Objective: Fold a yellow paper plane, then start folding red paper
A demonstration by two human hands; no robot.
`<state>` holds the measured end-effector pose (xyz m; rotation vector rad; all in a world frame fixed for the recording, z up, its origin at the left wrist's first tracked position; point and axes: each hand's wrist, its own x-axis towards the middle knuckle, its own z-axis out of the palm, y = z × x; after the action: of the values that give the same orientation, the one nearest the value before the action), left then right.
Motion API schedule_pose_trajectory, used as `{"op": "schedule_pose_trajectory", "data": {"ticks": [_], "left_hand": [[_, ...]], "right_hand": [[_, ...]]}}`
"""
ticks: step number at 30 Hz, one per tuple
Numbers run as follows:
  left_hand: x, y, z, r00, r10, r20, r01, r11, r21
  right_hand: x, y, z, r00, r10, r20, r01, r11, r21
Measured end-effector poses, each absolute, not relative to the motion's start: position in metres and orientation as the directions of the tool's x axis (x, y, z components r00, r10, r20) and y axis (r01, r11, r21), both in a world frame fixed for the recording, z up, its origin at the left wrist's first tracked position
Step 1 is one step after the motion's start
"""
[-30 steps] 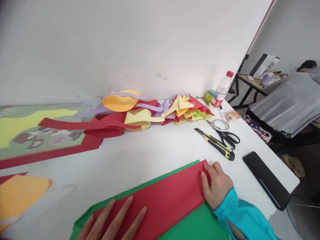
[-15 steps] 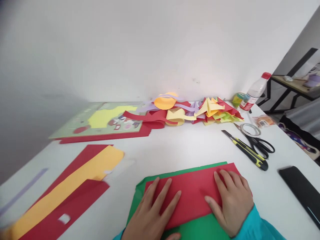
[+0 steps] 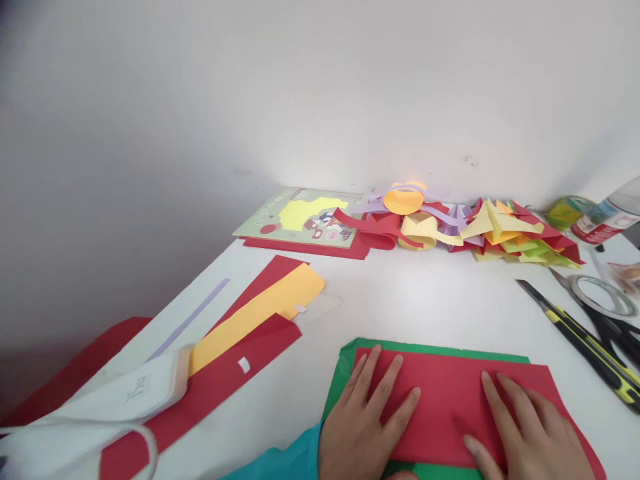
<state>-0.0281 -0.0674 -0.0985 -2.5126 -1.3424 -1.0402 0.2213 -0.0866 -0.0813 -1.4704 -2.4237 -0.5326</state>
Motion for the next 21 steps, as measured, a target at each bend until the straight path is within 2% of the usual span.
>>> {"op": "schedule_pose_trajectory", "data": {"ticks": [9,21], "left_hand": [[-0.026,-0.066,-0.096,0.296,0.672,0.679,0.759,-0.597,0.260],[-0.027,-0.064,-0.093,0.304,0.674,0.673,0.760,-0.598,0.255]], "right_hand": [[0.238,-0.085,-0.091,-0.518,0.769,0.373,0.855,0.452,0.255],[0.232,-0.085,-0.088,-0.503,0.758,0.416,0.864,0.438,0.248]]}}
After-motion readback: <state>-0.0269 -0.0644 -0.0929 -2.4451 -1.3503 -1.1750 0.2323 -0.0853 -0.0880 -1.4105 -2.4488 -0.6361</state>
